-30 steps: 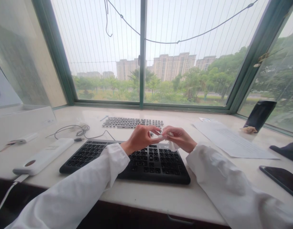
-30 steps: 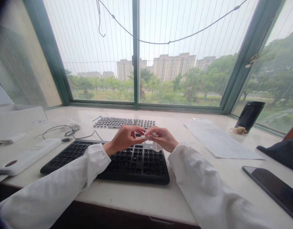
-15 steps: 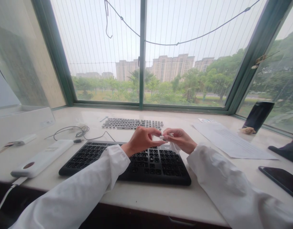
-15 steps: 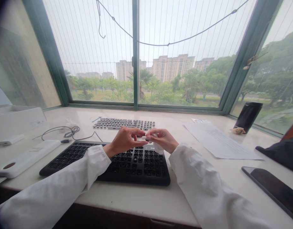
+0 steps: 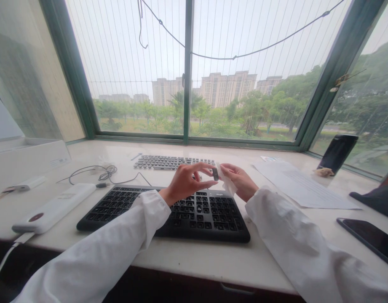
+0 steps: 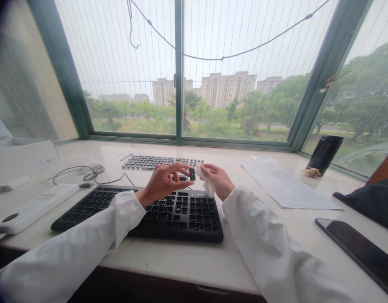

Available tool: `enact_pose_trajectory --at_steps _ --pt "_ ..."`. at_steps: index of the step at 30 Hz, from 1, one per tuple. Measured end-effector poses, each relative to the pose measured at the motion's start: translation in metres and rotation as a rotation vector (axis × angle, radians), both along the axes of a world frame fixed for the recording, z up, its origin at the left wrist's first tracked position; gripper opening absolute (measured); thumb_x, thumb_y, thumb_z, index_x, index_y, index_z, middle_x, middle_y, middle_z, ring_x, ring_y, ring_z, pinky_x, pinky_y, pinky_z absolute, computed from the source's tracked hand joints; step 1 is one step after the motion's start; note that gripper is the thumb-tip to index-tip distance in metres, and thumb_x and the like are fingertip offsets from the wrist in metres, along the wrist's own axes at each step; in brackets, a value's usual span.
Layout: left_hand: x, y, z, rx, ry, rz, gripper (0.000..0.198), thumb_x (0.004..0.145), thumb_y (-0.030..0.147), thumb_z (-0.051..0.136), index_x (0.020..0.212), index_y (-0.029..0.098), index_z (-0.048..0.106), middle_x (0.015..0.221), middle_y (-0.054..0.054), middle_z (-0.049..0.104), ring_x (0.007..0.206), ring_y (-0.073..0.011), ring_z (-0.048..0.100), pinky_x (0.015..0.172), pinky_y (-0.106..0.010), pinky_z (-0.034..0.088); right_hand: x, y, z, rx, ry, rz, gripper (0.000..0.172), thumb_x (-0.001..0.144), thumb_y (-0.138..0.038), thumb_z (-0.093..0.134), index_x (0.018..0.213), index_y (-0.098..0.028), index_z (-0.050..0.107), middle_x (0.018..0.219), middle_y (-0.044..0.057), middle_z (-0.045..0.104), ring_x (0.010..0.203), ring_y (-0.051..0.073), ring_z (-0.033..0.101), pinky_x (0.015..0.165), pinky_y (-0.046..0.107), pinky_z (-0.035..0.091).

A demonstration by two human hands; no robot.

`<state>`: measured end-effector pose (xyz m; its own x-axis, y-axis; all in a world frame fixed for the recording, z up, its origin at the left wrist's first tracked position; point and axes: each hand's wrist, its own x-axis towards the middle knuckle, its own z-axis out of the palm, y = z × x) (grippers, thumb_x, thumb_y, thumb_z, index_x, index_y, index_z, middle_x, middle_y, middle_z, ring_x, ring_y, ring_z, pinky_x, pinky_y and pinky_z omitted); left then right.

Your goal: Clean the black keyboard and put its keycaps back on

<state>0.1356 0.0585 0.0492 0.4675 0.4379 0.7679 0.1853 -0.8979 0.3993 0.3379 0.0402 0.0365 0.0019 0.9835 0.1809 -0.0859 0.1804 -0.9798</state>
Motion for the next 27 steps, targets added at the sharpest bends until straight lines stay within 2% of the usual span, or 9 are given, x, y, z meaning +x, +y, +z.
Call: enact_pose_trajectory --at_steps 3,5,10,15,19,27 --pt "0.0 0.002 -0.001 0.031 0.001 -0.009 0.04 0.076 0.045 0.073 0.109 0.024 0.067 0.082 0.002 0.074 0.05 -0.0048 0.057 0.054 -0.017 0.049 -0.004 -0.004 0.003 -0.082 0.094 0.19 0.041 0.067 -0.048 0.081 0.092 -0.018 0.071 0.076 0.0 0.065 0.064 0.01 0.054 0.06 0.024 0.04" --pt "0.0 0.002 -0.002 0.034 0.022 0.012 0.039 0.078 0.045 0.072 0.111 0.026 0.065 0.078 0.004 0.073 0.048 -0.0042 0.053 0.052 -0.016 0.047 -0.008 -0.008 0.005 -0.092 0.137 0.264 0.038 0.068 -0.046 0.081 0.092 -0.019 0.071 0.072 -0.001 0.064 0.061 0.009 0.053 0.059 0.023 0.039" --pt "0.001 0.003 -0.003 0.036 0.08 0.102 0.038 0.077 0.041 0.073 0.111 0.026 0.063 0.078 0.005 0.068 0.048 -0.004 0.048 0.051 -0.017 0.042 -0.013 -0.012 0.007 -0.132 0.149 0.309 0.033 0.066 -0.043 0.082 0.087 -0.018 0.074 0.069 0.0 0.065 0.062 0.009 0.054 0.065 0.024 0.043" --pt "0.001 0.003 -0.002 0.05 0.112 0.139 0.036 0.077 0.04 0.073 0.108 0.026 0.062 0.084 0.005 0.066 0.05 -0.0035 0.047 0.054 -0.018 0.043 -0.011 -0.014 0.008 -0.161 0.1 0.306 0.039 0.069 -0.048 0.079 0.092 -0.018 0.074 0.067 0.0 0.063 0.06 0.009 0.051 0.057 0.022 0.038" --pt "0.0 0.003 -0.001 0.105 0.152 0.18 0.034 0.078 0.039 0.07 0.108 0.025 0.062 0.089 0.004 0.066 0.053 -0.0044 0.05 0.055 -0.019 0.043 -0.009 -0.011 0.005 -0.089 0.032 0.285 0.041 0.069 -0.051 0.078 0.09 -0.017 0.074 0.064 -0.001 0.058 0.059 0.008 0.048 0.054 0.021 0.034" --pt "0.001 -0.001 -0.003 0.3 0.324 0.383 0.029 0.084 0.035 0.06 0.111 0.025 0.062 0.111 0.001 0.065 0.077 -0.0128 0.066 0.055 -0.022 0.043 -0.012 -0.011 0.005 0.056 -0.249 0.004 0.047 0.065 -0.056 0.077 0.086 -0.014 0.075 0.064 0.0 0.06 0.06 0.011 0.05 0.057 0.025 0.035"
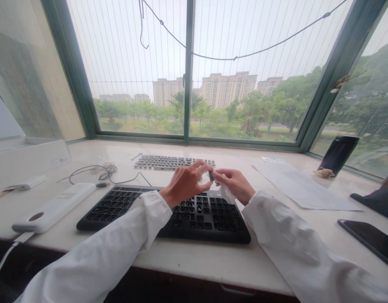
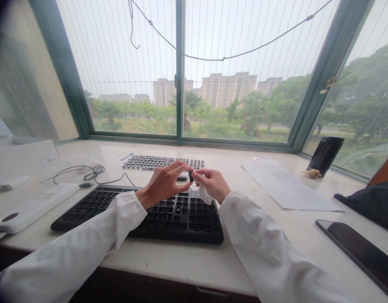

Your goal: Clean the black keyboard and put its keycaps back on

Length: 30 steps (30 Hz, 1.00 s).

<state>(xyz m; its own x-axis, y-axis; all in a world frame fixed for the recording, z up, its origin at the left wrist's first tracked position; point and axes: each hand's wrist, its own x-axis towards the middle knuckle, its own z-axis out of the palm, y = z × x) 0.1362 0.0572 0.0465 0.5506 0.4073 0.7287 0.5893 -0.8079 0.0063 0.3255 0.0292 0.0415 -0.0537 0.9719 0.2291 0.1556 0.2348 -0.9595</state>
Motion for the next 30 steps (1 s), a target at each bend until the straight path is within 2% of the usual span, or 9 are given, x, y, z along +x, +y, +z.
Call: enact_pose_trajectory --at_steps 5,9,12,15,18,24,27,30 --pt "0.0007 0.0006 0.0011 -0.009 -0.018 0.019 0.03 0.082 0.033 0.063 0.111 0.025 0.063 0.107 0.001 0.066 0.072 -0.0123 0.065 0.055 -0.023 0.043 -0.0011 0.0007 -0.0006 -0.062 0.089 -0.048 0.052 0.064 -0.06 0.075 0.086 -0.013 0.075 0.062 0.0 0.058 0.055 0.01 0.046 0.053 0.026 0.033" --pt "0.0 -0.0001 0.002 -0.055 -0.104 -0.054 0.031 0.082 0.034 0.066 0.112 0.027 0.063 0.107 0.002 0.066 0.062 -0.0074 0.06 0.057 -0.022 0.045 0.0028 0.0037 -0.0015 -0.167 0.213 -0.095 0.049 0.067 -0.056 0.076 0.089 -0.012 0.074 0.061 0.001 0.057 0.054 0.011 0.046 0.05 0.025 0.033" --pt "0.0002 -0.0011 0.0009 -0.085 -0.105 -0.116 0.031 0.083 0.037 0.065 0.113 0.028 0.063 0.112 0.004 0.066 0.062 -0.0058 0.059 0.059 -0.022 0.047 0.0021 0.0026 -0.0002 -0.228 0.297 0.027 0.04 0.069 -0.049 0.077 0.088 -0.013 0.074 0.065 0.002 0.06 0.059 0.011 0.05 0.051 0.023 0.037" --pt "0.0012 -0.0012 -0.0005 -0.084 -0.091 -0.107 0.029 0.082 0.036 0.066 0.11 0.028 0.064 0.109 0.004 0.068 0.075 -0.0102 0.064 0.064 -0.023 0.049 -0.002 0.0002 0.0012 -0.26 0.35 0.131 0.037 0.071 -0.044 0.076 0.089 -0.013 0.074 0.067 0.003 0.061 0.06 0.012 0.051 0.051 0.022 0.038" --pt "0.0022 -0.0011 -0.0008 -0.071 -0.082 -0.075 0.027 0.082 0.033 0.066 0.108 0.027 0.065 0.107 0.003 0.068 0.083 -0.0135 0.066 0.065 -0.023 0.049 -0.0034 -0.0004 0.0005 -0.248 0.326 0.126 0.037 0.071 -0.044 0.077 0.089 -0.012 0.074 0.067 0.003 0.06 0.06 0.011 0.05 0.05 0.023 0.038" --pt "0.002 -0.0005 -0.0009 -0.082 -0.096 -0.037 0.028 0.079 0.03 0.067 0.107 0.026 0.065 0.107 0.002 0.069 0.08 -0.0139 0.067 0.063 -0.024 0.049 0.0026 0.0024 -0.0034 -0.179 0.226 0.107 0.049 0.066 -0.053 0.079 0.095 -0.013 0.075 0.064 -0.001 0.056 0.055 0.008 0.043 0.05 0.024 0.033" --pt "0.0018 0.0011 -0.0023 -0.092 -0.112 -0.052 0.029 0.078 0.028 0.067 0.106 0.025 0.065 0.105 0.001 0.07 0.08 -0.0146 0.067 0.069 -0.026 0.051 0.0035 0.0038 -0.0037 -0.166 0.222 0.075 0.053 0.063 -0.053 0.08 0.097 -0.013 0.075 0.065 0.0 0.057 0.056 0.009 0.044 0.051 0.025 0.034" --pt "0.0022 0.0016 -0.0035 -0.097 -0.114 -0.071 0.031 0.078 0.028 0.067 0.109 0.026 0.065 0.104 0.003 0.071 0.075 -0.0126 0.066 0.071 -0.026 0.051 0.003 0.0051 -0.0037 -0.142 0.264 0.015 0.049 0.061 -0.051 0.082 0.094 -0.015 0.074 0.069 0.0 0.06 0.059 0.01 0.047 0.054 0.024 0.036"
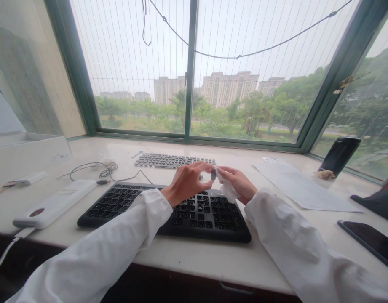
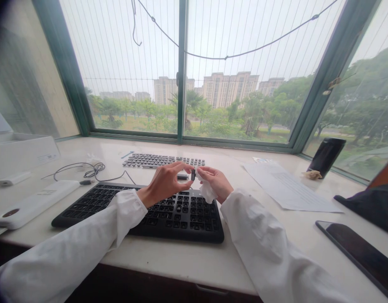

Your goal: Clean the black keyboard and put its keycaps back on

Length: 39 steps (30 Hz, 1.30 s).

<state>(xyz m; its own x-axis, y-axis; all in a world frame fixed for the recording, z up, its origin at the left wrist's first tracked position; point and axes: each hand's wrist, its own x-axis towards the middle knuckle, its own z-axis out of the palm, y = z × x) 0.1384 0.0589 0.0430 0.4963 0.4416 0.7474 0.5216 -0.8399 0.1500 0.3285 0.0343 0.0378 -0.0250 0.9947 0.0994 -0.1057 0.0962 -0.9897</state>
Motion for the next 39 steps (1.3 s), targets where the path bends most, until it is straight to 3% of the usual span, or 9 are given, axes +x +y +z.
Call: enact_pose_trajectory --at_steps 5,9,14,21,27,34,39 --pt "0.0011 -0.002 -0.0005 -0.005 -0.001 -0.032 0.03 0.079 0.03 0.067 0.108 0.026 0.066 0.1 0.003 0.071 0.06 -0.0087 0.06 0.059 -0.023 0.046 -0.0024 -0.0003 -0.0009 0.013 0.053 0.064 0.043 0.065 -0.05 0.08 0.088 -0.015 0.073 0.074 0.002 0.062 0.065 0.011 0.049 0.057 0.024 0.038" --pt "0.0012 -0.0028 -0.0007 -0.011 -0.015 -0.03 0.026 0.079 0.032 0.068 0.105 0.027 0.068 0.094 0.004 0.072 0.063 -0.0102 0.062 0.059 -0.022 0.045 -0.0039 -0.002 -0.001 -0.016 0.039 0.103 0.048 0.067 -0.053 0.078 0.093 -0.013 0.074 0.068 0.002 0.06 0.06 0.011 0.046 0.053 0.024 0.034" --pt "0.0014 -0.0027 -0.0012 -0.026 -0.035 0.0 0.027 0.079 0.029 0.068 0.107 0.028 0.068 0.101 0.003 0.073 0.072 -0.0121 0.066 0.066 -0.024 0.048 -0.0034 -0.0027 -0.0002 -0.008 0.021 0.108 0.047 0.067 -0.051 0.079 0.095 -0.013 0.074 0.066 0.001 0.059 0.057 0.01 0.046 0.052 0.024 0.032" --pt "0.0021 -0.0011 -0.0033 -0.028 -0.041 0.022 0.027 0.077 0.03 0.07 0.104 0.026 0.068 0.1 0.002 0.073 0.075 -0.014 0.067 0.072 -0.027 0.051 -0.0034 -0.0022 0.0012 -0.03 -0.092 0.019 0.051 0.057 -0.059 0.081 0.076 -0.012 0.072 0.059 -0.001 0.055 0.05 0.008 0.042 0.048 0.025 0.029" --pt "0.0017 -0.0004 -0.0037 -0.029 -0.032 0.031 0.028 0.076 0.032 0.07 0.103 0.025 0.068 0.098 0.002 0.073 0.073 -0.0138 0.066 0.069 -0.027 0.05 -0.0019 0.0014 -0.0024 0.025 -0.205 -0.061 0.053 0.057 -0.062 0.079 0.077 -0.013 0.072 0.058 -0.001 0.056 0.051 0.009 0.044 0.05 0.025 0.031" --pt "0.001 0.0015 -0.0024 -0.025 -0.07 0.038 0.031 0.076 0.033 0.07 0.106 0.025 0.067 0.097 0.002 0.073 0.074 -0.0134 0.066 0.066 -0.025 0.049 -0.0036 -0.0013 -0.0007 -0.053 -0.094 -0.145 0.055 0.058 -0.064 0.078 0.076 -0.013 0.071 0.056 -0.001 0.055 0.048 0.009 0.041 0.048 0.026 0.03" --pt "0.0007 0.0006 -0.0004 -0.022 -0.065 0.036 0.029 0.076 0.031 0.071 0.104 0.025 0.067 0.097 0.002 0.072 0.068 -0.0112 0.064 0.061 -0.024 0.046 -0.0074 -0.0056 0.0008 -0.068 -0.099 -0.044 0.054 0.06 -0.062 0.078 0.08 -0.012 0.073 0.057 0.0 0.056 0.047 0.008 0.04 0.046 0.026 0.026"
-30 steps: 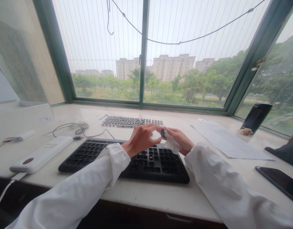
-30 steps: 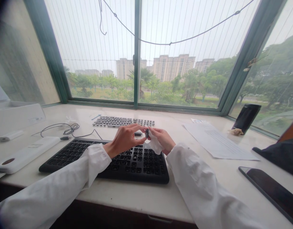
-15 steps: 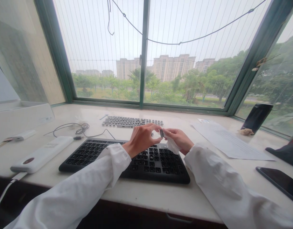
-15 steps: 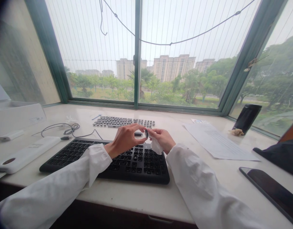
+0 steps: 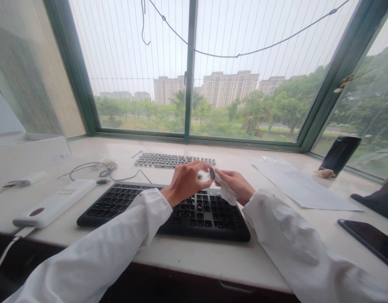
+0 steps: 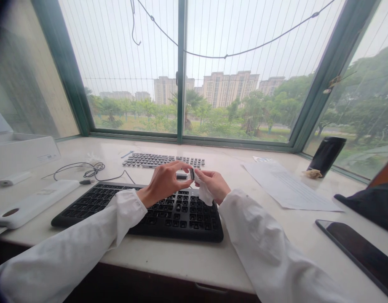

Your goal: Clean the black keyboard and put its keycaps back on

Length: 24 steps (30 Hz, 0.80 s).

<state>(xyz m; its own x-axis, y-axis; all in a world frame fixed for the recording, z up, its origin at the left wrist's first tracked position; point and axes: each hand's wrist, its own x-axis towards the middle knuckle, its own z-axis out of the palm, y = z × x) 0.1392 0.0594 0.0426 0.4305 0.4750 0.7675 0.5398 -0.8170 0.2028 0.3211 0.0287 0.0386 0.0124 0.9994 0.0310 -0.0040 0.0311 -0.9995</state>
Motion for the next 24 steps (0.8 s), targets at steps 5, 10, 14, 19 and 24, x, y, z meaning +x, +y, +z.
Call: enact_pose_trajectory --at_steps 5,10,14,19,24 --pt "0.001 0.0 0.0 0.002 -0.005 0.015 0.027 0.076 0.033 0.07 0.102 0.025 0.067 0.097 0.002 0.072 0.077 -0.0137 0.066 0.065 -0.025 0.047 -0.001 -0.001 0.001 -0.022 -0.014 0.054 0.051 0.06 -0.063 0.077 0.071 -0.013 0.071 0.056 -0.001 0.055 0.045 0.006 0.04 0.046 0.026 0.025" --pt "0.001 0.002 -0.002 -0.006 -0.005 0.045 0.027 0.076 0.034 0.071 0.101 0.025 0.066 0.096 0.003 0.071 0.081 -0.0146 0.066 0.068 -0.026 0.048 0.002 0.001 0.001 -0.042 -0.058 0.066 0.053 0.058 -0.064 0.078 0.072 -0.013 0.073 0.057 -0.001 0.056 0.047 0.007 0.042 0.048 0.026 0.027" --pt "0.0 0.002 -0.002 -0.016 -0.008 0.064 0.025 0.076 0.033 0.071 0.1 0.025 0.065 0.096 0.004 0.071 0.082 -0.0146 0.067 0.068 -0.026 0.048 0.005 0.004 -0.001 0.011 -0.127 0.076 0.056 0.057 -0.062 0.079 0.082 -0.012 0.076 0.061 0.0 0.058 0.056 0.009 0.045 0.054 0.025 0.03" --pt "0.0 0.002 -0.001 -0.029 -0.006 0.057 0.026 0.075 0.034 0.072 0.099 0.025 0.065 0.097 0.004 0.071 0.078 -0.0142 0.066 0.064 -0.026 0.046 0.008 0.006 -0.001 0.08 -0.206 0.044 0.053 0.059 -0.061 0.078 0.081 -0.013 0.077 0.059 -0.001 0.057 0.059 0.011 0.045 0.058 0.027 0.033" --pt "-0.001 0.0 0.002 -0.028 -0.027 -0.014 0.023 0.079 0.031 0.068 0.1 0.023 0.063 0.103 0.002 0.07 0.067 -0.0099 0.061 0.058 -0.023 0.043 0.009 0.006 -0.001 0.071 -0.141 0.063 0.051 0.058 -0.061 0.078 0.077 -0.014 0.074 0.061 -0.001 0.057 0.058 0.01 0.045 0.057 0.026 0.034"
